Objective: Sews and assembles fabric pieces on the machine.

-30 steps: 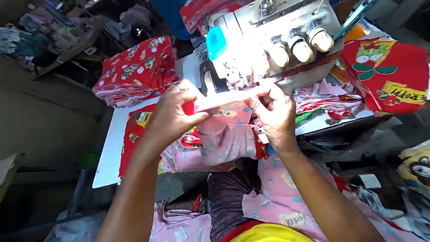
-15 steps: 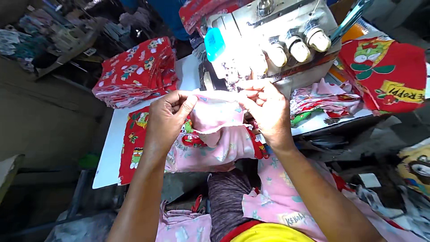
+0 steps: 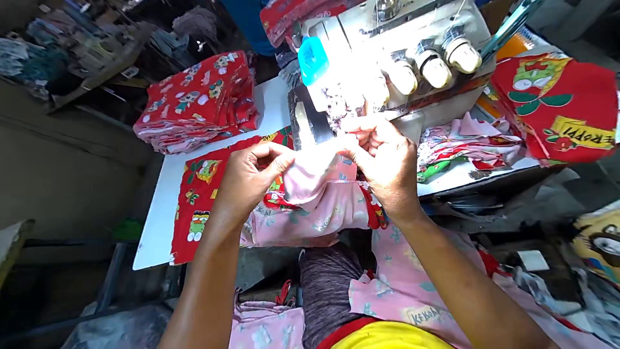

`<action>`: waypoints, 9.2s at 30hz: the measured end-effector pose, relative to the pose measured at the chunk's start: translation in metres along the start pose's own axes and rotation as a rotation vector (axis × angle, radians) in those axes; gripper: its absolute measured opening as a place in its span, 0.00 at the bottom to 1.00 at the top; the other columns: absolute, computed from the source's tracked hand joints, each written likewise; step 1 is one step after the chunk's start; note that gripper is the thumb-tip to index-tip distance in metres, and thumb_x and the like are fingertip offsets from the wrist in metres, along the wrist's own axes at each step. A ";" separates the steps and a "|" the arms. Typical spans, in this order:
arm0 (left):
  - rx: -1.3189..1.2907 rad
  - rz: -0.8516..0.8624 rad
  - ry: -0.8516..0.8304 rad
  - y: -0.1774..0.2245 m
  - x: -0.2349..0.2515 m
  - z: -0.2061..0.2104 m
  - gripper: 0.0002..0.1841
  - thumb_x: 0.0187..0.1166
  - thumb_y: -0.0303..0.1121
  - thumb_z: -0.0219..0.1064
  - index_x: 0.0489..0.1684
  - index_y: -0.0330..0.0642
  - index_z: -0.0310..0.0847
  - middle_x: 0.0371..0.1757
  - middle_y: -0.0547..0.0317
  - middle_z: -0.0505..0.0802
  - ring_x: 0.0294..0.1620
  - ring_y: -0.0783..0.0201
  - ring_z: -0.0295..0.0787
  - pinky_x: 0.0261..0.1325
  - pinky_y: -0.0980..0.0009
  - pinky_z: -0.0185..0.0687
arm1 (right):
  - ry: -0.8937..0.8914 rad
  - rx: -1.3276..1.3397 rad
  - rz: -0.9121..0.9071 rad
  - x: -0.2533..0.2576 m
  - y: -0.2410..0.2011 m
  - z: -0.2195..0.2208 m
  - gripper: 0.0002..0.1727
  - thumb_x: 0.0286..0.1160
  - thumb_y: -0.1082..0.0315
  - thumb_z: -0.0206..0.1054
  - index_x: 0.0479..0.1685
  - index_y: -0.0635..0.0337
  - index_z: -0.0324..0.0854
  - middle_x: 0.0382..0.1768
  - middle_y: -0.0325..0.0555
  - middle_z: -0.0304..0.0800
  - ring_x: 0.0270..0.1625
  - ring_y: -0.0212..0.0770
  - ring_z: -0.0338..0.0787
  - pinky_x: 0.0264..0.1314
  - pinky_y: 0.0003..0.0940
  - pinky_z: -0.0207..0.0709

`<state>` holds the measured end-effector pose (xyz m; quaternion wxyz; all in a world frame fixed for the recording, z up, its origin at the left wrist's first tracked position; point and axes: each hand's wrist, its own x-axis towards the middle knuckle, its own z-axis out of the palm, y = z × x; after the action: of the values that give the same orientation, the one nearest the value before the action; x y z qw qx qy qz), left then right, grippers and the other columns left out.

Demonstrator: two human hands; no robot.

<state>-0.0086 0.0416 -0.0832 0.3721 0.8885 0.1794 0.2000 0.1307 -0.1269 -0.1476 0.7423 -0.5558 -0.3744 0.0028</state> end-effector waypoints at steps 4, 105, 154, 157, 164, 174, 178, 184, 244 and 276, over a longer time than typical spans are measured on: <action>-0.157 -0.090 0.049 0.007 0.000 0.002 0.05 0.92 0.32 0.54 0.47 0.47 0.74 0.18 0.75 0.83 0.11 0.85 0.72 0.13 0.90 0.66 | -0.004 0.018 0.000 0.000 0.002 -0.001 0.16 0.68 0.74 0.78 0.53 0.65 0.82 0.34 0.40 0.86 0.33 0.24 0.83 0.35 0.14 0.77; -0.075 0.259 0.003 -0.002 -0.006 -0.017 0.02 0.80 0.30 0.71 0.41 0.44 0.89 0.35 0.81 0.92 0.33 0.89 0.85 0.40 0.90 0.82 | -0.459 -0.054 0.212 -0.044 -0.016 -0.009 0.04 0.80 0.67 0.69 0.45 0.56 0.86 0.37 0.36 0.87 0.32 0.25 0.84 0.31 0.18 0.78; 0.640 -0.148 0.022 -0.065 -0.107 -0.058 0.20 0.83 0.38 0.67 0.71 0.43 0.83 0.56 0.34 0.91 0.52 0.29 0.89 0.49 0.24 0.76 | -0.275 0.003 0.360 -0.059 0.022 -0.043 0.07 0.79 0.71 0.70 0.48 0.62 0.87 0.46 0.40 0.91 0.46 0.27 0.90 0.52 0.23 0.86; 0.851 -0.081 0.146 -0.058 -0.109 -0.086 0.26 0.90 0.40 0.56 0.85 0.41 0.68 0.81 0.29 0.73 0.80 0.20 0.65 0.75 0.21 0.56 | -0.263 0.063 0.334 -0.063 0.016 -0.031 0.08 0.80 0.72 0.68 0.52 0.63 0.84 0.42 0.40 0.92 0.43 0.26 0.91 0.51 0.22 0.86; 0.247 0.191 0.127 -0.015 -0.097 0.068 0.14 0.86 0.31 0.64 0.59 0.31 0.86 0.51 0.44 0.94 0.47 0.58 0.93 0.53 0.63 0.88 | -0.218 0.109 0.384 -0.076 0.029 -0.030 0.07 0.76 0.72 0.72 0.47 0.65 0.85 0.37 0.38 0.92 0.39 0.25 0.91 0.48 0.21 0.87; 0.229 -0.056 0.171 -0.036 -0.128 0.161 0.11 0.80 0.32 0.69 0.57 0.41 0.84 0.42 0.55 0.93 0.37 0.62 0.92 0.39 0.61 0.88 | -0.317 -0.062 0.388 -0.109 0.026 -0.037 0.11 0.78 0.73 0.69 0.56 0.65 0.83 0.41 0.45 0.90 0.39 0.29 0.89 0.43 0.21 0.84; 0.115 -0.108 0.131 -0.051 -0.146 0.162 0.11 0.83 0.35 0.69 0.54 0.41 0.88 0.53 0.55 0.93 0.51 0.63 0.92 0.56 0.63 0.88 | -0.325 -0.078 0.435 -0.128 0.028 -0.038 0.07 0.82 0.69 0.68 0.51 0.63 0.83 0.42 0.44 0.90 0.42 0.29 0.91 0.45 0.23 0.86; 0.080 -0.113 0.162 -0.061 -0.159 0.174 0.18 0.78 0.37 0.74 0.62 0.40 0.83 0.55 0.53 0.92 0.57 0.60 0.88 0.59 0.62 0.82 | -0.316 -0.054 0.478 -0.153 0.033 -0.043 0.11 0.78 0.74 0.70 0.56 0.61 0.83 0.46 0.44 0.91 0.43 0.31 0.91 0.46 0.24 0.86; 0.201 0.461 0.168 -0.030 -0.206 0.159 0.04 0.75 0.27 0.75 0.41 0.44 0.94 0.42 0.55 0.94 0.52 0.57 0.88 0.67 0.57 0.73 | -0.318 -0.113 0.660 -0.200 -0.018 -0.071 0.08 0.77 0.73 0.69 0.51 0.63 0.88 0.46 0.41 0.91 0.44 0.29 0.92 0.47 0.22 0.89; 0.378 -0.022 -0.205 -0.052 -0.239 0.170 0.16 0.74 0.34 0.71 0.56 0.36 0.91 0.56 0.43 0.95 0.59 0.43 0.93 0.61 0.43 0.86 | -0.511 0.493 0.629 -0.183 -0.040 -0.077 0.04 0.79 0.69 0.70 0.46 0.55 0.88 0.42 0.32 0.92 0.43 0.23 0.91 0.49 0.21 0.87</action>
<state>-0.1391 -0.1361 -0.2843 0.2174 0.9561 0.1846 0.0671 0.0257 -0.2830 -0.2233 0.6993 -0.4309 -0.3466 0.4530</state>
